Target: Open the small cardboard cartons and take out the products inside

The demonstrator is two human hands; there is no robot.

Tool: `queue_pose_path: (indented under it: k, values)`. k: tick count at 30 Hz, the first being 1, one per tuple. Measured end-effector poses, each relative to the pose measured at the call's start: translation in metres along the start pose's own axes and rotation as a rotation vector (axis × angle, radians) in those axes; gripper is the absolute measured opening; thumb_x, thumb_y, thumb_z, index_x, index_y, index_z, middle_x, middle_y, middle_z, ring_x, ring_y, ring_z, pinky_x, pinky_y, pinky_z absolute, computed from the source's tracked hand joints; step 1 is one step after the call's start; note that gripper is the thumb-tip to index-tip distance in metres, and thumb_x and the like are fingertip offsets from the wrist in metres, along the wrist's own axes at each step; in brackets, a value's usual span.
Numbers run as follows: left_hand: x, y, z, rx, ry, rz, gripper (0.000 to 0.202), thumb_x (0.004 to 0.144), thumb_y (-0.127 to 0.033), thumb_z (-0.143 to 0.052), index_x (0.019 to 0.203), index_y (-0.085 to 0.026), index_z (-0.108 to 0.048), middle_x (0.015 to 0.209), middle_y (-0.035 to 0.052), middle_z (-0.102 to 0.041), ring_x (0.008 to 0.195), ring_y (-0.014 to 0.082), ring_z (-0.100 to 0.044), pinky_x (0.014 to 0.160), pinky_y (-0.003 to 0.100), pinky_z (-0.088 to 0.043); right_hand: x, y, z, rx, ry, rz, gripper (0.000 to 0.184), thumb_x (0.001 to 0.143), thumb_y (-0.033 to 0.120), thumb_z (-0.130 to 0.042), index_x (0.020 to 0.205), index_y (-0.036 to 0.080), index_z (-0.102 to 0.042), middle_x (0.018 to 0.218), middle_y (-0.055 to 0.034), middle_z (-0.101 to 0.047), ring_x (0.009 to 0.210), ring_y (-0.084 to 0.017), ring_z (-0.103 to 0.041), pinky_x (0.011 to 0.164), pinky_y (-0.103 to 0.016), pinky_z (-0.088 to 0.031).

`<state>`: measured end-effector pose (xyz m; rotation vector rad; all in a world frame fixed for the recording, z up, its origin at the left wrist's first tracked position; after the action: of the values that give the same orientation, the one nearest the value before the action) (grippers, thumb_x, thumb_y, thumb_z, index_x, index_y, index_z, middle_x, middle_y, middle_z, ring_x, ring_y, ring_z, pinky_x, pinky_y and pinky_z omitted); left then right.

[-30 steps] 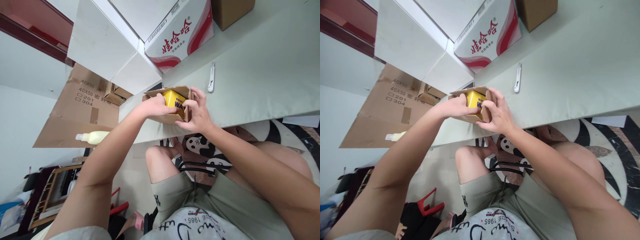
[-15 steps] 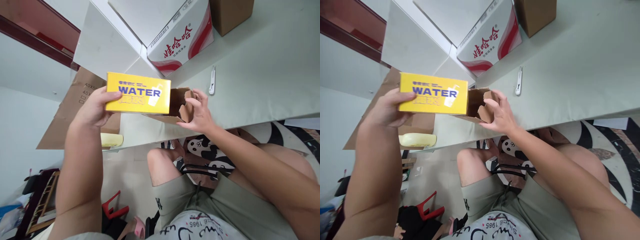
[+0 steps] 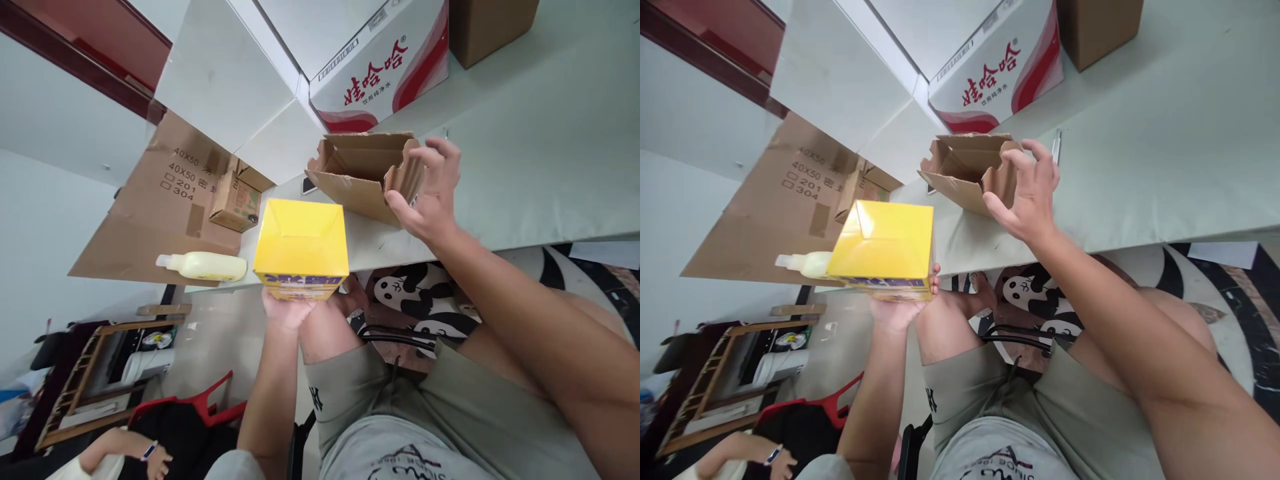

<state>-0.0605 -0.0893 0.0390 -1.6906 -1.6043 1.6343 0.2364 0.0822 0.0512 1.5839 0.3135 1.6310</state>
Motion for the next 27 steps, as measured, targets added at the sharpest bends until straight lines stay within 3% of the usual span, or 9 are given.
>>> queue_pose_path:
  k: [4,7,9,11,14,18,21,23,27]
  values:
    - [-0.005,0.019,0.033,0.010,-0.027,0.012,0.075,0.075,-0.064,-0.072,0.134,-0.019,-0.072,0.134,0.0206,-0.075,0.129,0.0445,-0.068,0.101,0.062,-0.059,-0.021,0.050,0.014,0.171,0.075,0.137,0.047,0.093,0.055,-0.056,0.132,0.030,-0.048,0.129,-0.0118,-0.054,0.129,-0.034,-0.057,0.113,-0.064,-0.048]
    - [-0.010,0.018,0.046,0.061,-0.064,0.034,0.062,0.082,-0.061,-0.069,0.126,-0.019,-0.075,0.130,0.0173,-0.078,0.123,0.0398,-0.072,0.097,0.055,-0.061,-0.052,0.086,-0.012,0.273,0.384,0.097,0.067,0.091,0.067,-0.060,0.143,0.029,-0.043,0.144,-0.0164,-0.052,0.141,-0.037,-0.053,0.116,-0.063,-0.049]
    - [-0.014,0.025,0.051,0.099,-0.084,0.098,0.054,0.085,-0.056,-0.069,0.122,-0.018,-0.076,0.127,0.0149,-0.080,0.117,0.0370,-0.075,0.094,0.052,-0.063,-0.074,0.103,-0.032,0.331,0.576,0.057,0.089,0.085,0.075,-0.066,0.154,0.027,-0.034,0.162,-0.0207,-0.039,0.154,-0.040,-0.042,0.120,-0.064,-0.046]
    - [-0.017,0.037,0.054,0.145,-0.093,0.177,0.049,0.085,-0.051,-0.071,0.120,-0.017,-0.076,0.122,0.0145,-0.082,0.110,0.0353,-0.078,0.089,0.049,-0.063,-0.090,0.112,-0.046,0.380,0.719,0.044,0.103,0.082,0.076,-0.072,0.161,0.026,-0.028,0.169,-0.0233,-0.031,0.159,-0.041,-0.036,0.121,-0.065,-0.045]
    - [-0.023,0.052,0.061,0.219,-0.117,0.243,0.044,0.080,-0.046,-0.076,0.111,-0.016,-0.077,0.109,0.0144,-0.084,0.100,0.0327,-0.079,0.081,0.042,-0.063,-0.106,0.113,-0.054,0.388,0.881,0.033,0.099,0.084,0.067,-0.076,0.162,0.026,-0.030,0.163,-0.0232,-0.039,0.153,-0.040,-0.046,0.118,-0.063,-0.050]
    - [-0.035,0.050,0.066,0.300,-0.096,0.191,0.042,0.070,-0.044,-0.087,0.100,-0.015,-0.078,0.109,0.0142,-0.085,0.108,0.0328,-0.078,0.085,0.038,-0.062,-0.128,0.114,-0.045,0.273,1.037,-0.022,0.089,0.081,0.058,-0.081,0.155,0.025,-0.043,0.154,-0.0216,-0.047,0.140,-0.041,-0.057,0.105,-0.060,-0.060]
    - [-0.044,0.041,0.063,0.417,-0.039,0.122,0.051,0.064,-0.040,-0.093,0.105,-0.017,-0.076,0.118,0.0130,-0.083,0.116,0.0346,-0.076,0.091,0.039,-0.061,-0.163,0.128,-0.034,0.146,1.182,-0.082,0.086,0.076,0.048,-0.085,0.151,0.026,-0.048,0.145,-0.0195,-0.051,0.121,-0.039,-0.068,0.092,-0.057,-0.066]
    - [-0.046,0.041,0.057,0.488,0.007,0.113,0.056,0.064,-0.038,-0.093,0.112,-0.018,-0.074,0.118,0.0114,-0.082,0.113,0.0341,-0.076,0.090,0.039,-0.060,-0.185,0.136,-0.024,0.054,1.177,-0.155,0.086,0.075,0.039,-0.083,0.152,0.027,-0.047,0.149,-0.0204,-0.045,0.121,-0.038,-0.068,0.089,-0.055,-0.067]
    - [-0.044,0.051,0.027,0.574,0.168,0.133,0.071,0.068,-0.041,-0.091,0.131,-0.021,-0.066,0.129,0.0121,-0.078,0.121,0.0341,-0.072,0.093,0.040,-0.060,-0.215,0.140,0.002,-0.006,0.998,-0.264,0.091,0.069,0.023,-0.079,0.153,0.034,-0.044,0.153,-0.0182,-0.039,0.136,-0.040,-0.061,0.105,-0.057,-0.063]
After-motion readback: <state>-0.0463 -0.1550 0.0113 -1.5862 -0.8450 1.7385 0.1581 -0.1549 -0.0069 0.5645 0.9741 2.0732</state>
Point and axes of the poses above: each hand's wrist, its own x-axis towards the middle knuckle, its own z-axis out of the back of the hand, y = z × x, the point moved 10 cm from there along x, towards the middle knuckle
